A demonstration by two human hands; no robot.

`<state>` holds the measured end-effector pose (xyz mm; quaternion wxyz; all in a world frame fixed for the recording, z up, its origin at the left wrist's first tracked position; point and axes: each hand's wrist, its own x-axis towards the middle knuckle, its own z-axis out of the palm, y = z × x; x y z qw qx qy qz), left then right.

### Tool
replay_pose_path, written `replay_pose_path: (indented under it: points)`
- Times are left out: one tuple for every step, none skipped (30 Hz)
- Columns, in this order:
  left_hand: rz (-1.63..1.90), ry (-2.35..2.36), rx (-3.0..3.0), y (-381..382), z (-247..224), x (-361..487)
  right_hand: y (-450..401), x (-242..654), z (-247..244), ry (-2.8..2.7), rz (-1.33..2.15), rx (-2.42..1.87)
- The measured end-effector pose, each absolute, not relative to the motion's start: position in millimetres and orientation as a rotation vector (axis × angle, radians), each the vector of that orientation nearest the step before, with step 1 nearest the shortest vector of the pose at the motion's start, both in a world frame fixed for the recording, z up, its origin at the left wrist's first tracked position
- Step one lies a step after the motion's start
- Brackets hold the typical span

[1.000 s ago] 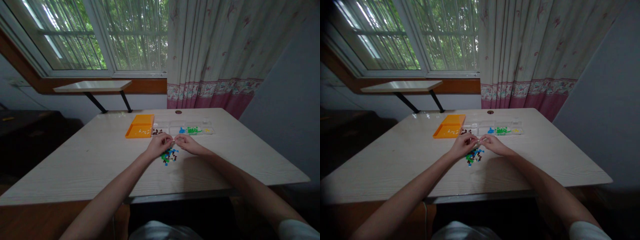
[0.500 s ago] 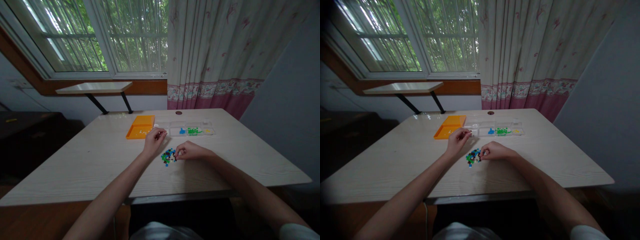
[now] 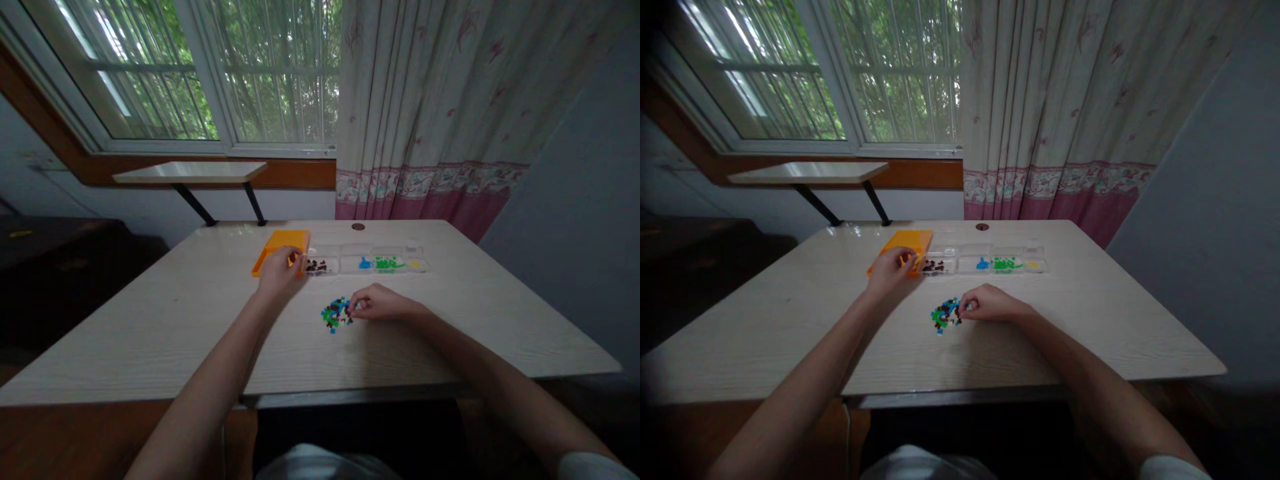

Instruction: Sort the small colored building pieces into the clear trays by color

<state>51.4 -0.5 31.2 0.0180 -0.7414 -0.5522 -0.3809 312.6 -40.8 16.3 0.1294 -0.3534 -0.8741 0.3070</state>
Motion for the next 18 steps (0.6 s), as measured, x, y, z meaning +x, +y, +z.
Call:
replay_pose_path:
  points:
    - [-1.097, -1.78, -2.26, 4, 30, 42, -41, 312, 16, -2.54, 0.885, -1.028]
    - [-1.026, -1.829, -2.224, 7, 28, 33, -41, 312, 16, -2.542, 0.877, -1.028]
    - [-1.0, -1.843, -2.221, 10, 26, 26, -41, 312, 16, -2.547, 0.869, -1.029]
    - [-0.981, -1.854, -2.222, 12, 25, 19, -41, 312, 16, -2.551, 0.86, -1.033]
    - [-0.968, -1.859, -2.231, 13, 23, 15, -42, 312, 16, -2.556, 0.852, -1.038]
    - [-0.962, -1.857, -2.245, 14, 22, 11, -42, 311, 15, -2.558, 0.845, -1.044]
    - [-0.957, -1.854, -2.257, 15, 21, 9, -42, 311, 15, -2.558, 0.84, -1.049]
    - [-0.956, -1.849, -2.267, 16, 20, 7, -43, 311, 15, -2.553, 0.837, -1.053]
    - [-0.959, -1.842, -2.275, 16, 20, 7, -43, 312, 14, -2.546, 0.837, -1.053]
    - [-0.964, -1.835, -2.277, 17, 19, 7, -42, 312, 13, -2.534, 0.841, -1.051]
    - [-0.976, -1.822, -2.282, 18, 19, 8, -42, 312, 12, -2.518, 0.845, -1.047]
    - [-0.998, -1.799, -2.297, 18, 18, 11, -41, 313, 11, -2.496, 0.846, -1.045]
    - [-1.031, -1.769, -2.326, 18, 18, 15, -40, 314, 11, -2.466, 0.839, -1.047]
    - [-1.069, -1.733, -2.368, 17, 17, 21, -39, 314, 10, -2.426, 0.824, -1.053]
    - [-1.113, -1.688, -2.433, 15, 16, 28, -38, 315, 10, -2.378, 0.8, -1.06]
    - [-1.147, -1.652, -2.5, 12, 15, 37, -37, 316, 10, -2.327, 0.766, -1.066]
    - [-1.156, -1.632, -2.577, 8, 15, 47, -36, 316, 10, -2.279, 0.726, -1.07]
    - [-1.153, -1.598, -2.668, 3, 14, 58, -35, 317, 11, -2.239, 0.684, -1.071]
